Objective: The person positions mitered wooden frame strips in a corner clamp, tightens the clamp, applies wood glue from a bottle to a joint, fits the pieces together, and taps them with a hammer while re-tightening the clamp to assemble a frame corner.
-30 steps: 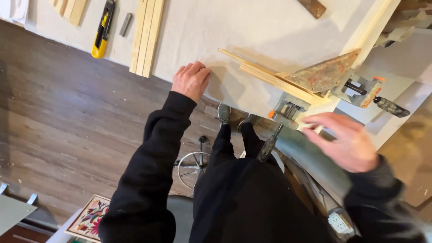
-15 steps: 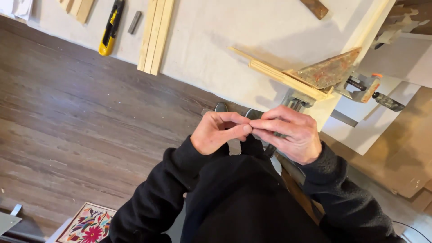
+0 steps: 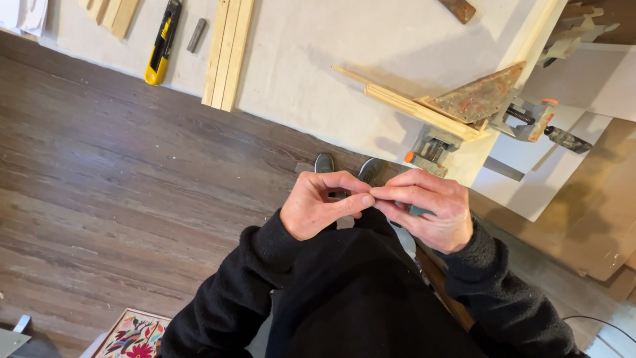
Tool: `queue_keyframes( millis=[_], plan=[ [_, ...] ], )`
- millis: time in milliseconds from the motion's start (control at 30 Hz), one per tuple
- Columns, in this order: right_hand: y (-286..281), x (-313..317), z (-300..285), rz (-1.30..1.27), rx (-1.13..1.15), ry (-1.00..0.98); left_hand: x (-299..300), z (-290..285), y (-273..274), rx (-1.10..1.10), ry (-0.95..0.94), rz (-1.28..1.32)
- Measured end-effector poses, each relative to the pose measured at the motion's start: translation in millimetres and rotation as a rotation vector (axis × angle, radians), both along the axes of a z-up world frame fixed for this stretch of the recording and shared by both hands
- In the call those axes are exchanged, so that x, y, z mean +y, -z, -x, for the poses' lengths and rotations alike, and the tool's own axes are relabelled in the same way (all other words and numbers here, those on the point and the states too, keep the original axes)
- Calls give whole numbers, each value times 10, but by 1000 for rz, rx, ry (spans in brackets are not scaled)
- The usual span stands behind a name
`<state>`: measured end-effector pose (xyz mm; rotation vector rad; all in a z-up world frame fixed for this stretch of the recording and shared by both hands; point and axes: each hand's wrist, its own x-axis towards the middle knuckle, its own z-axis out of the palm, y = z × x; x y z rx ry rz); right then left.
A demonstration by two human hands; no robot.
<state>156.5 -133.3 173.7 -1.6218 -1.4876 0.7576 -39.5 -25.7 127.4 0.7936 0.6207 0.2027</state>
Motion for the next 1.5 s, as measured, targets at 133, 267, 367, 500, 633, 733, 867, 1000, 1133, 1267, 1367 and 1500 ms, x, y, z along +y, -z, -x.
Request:
queue_keyframes(
  millis=[133,267,367,500,633,733,867,1000,1133,1267,1367,1500],
  plan=[
    [-33,-24,22,-30,-6,6,25,6,-92,-25,16,-25],
    [-42,-50,57,-31,3,33,23,1,-160,24,46,-46],
    [-48,-40,49,-33,25,54,-11,-8,-187,84,48,-67],
    [-68,-64,61,-27,38,70,-76,-48,-198,121,-15,-51],
    [3,-83,31,-36,66,71,-143,-64,-41,72,-47,3],
    [84,-122,-35,-50,145,69,-176,-61,64,-39,-50,145],
    [121,-91,-141,-22,215,23,-213,-46,126,-131,-48,242],
    [120,-64,-77,25,252,80,-151,-124,130,-76,-78,259],
    [36,48,-114,13,112,107,-160,-186,310,-14,-129,253],
    [96,71,-156,-23,-68,3,-166,-225,400,14,-136,220],
    [133,174,-214,-72,-134,-42,-84,-290,447,40,-138,231],
    [231,205,-288,-120,-236,-119,-105,-292,591,28,-123,265]
  ],
)
